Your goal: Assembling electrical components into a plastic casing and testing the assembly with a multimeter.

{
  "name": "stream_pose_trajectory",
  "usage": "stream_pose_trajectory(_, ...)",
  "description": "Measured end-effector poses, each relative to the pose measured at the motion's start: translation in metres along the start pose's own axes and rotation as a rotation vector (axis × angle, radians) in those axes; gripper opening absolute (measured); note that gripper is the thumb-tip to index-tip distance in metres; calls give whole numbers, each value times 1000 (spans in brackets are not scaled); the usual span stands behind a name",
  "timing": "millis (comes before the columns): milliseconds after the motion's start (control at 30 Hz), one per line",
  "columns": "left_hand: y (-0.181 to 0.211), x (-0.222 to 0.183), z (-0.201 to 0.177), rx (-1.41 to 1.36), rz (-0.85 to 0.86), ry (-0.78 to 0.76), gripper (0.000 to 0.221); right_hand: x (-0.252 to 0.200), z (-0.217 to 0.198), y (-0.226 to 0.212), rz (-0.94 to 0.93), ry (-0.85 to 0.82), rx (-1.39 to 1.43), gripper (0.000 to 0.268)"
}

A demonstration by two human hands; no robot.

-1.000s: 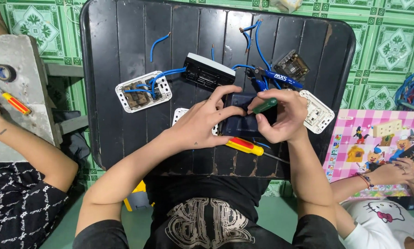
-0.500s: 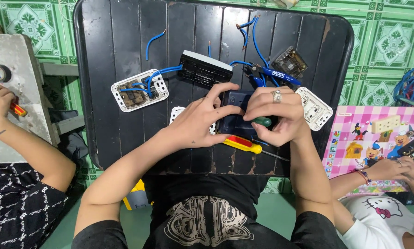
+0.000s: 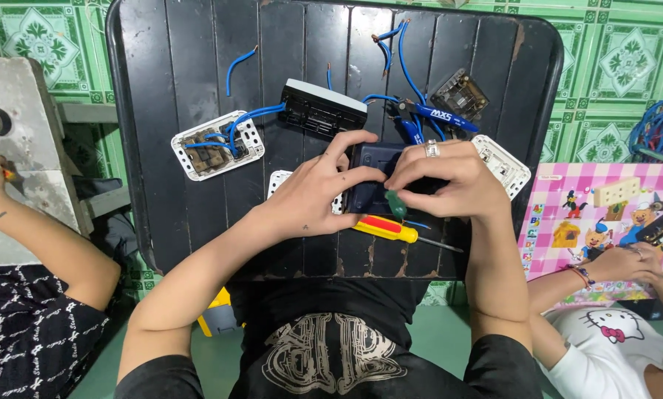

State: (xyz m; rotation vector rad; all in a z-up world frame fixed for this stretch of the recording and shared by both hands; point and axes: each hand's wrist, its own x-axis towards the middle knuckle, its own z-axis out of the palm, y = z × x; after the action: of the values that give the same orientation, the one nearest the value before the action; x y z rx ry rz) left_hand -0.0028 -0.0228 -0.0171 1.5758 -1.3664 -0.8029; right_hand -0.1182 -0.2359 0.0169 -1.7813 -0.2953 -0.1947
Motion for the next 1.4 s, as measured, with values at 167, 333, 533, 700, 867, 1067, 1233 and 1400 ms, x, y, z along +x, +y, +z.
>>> stream_pose_trajectory(167, 1, -1, -1, -34, -4, 10, 58, -13, -2, 9, 26, 6, -6, 16)
stream_pose_trajectory(333, 5, -1, -3, -81, -5, 41, 67, 0, -4, -2, 12, -24, -43, 11)
stream_pose_trajectory(533, 6, 0, -3, -89, 2, 50, 69, -1, -3, -3, 13, -17, 1, 11)
stream_pose_trajectory(700, 6, -1, -2, -93, 7, 46, 69, -1, -1, -2, -2, -24, -20, 9)
stream_pose_trajectory(867, 10, 0, -5, -87, 12, 49, 71, -7, -2, -1, -3, -15, -66, 8)
stream_pose_trajectory(1067, 10, 0, -6, -82, -5, 41, 71, -13, 1, 4, 38, -18, -88, 10)
stream_pose_trajectory(1233, 9, 1, -6, -69, -9, 32, 72, -16, 2, 13, 34, 10, -159, 13)
stream_pose_trajectory(1400, 10, 1, -7, -73, -6, 33, 72, -15, 2, 15, 43, 24, -165, 17)
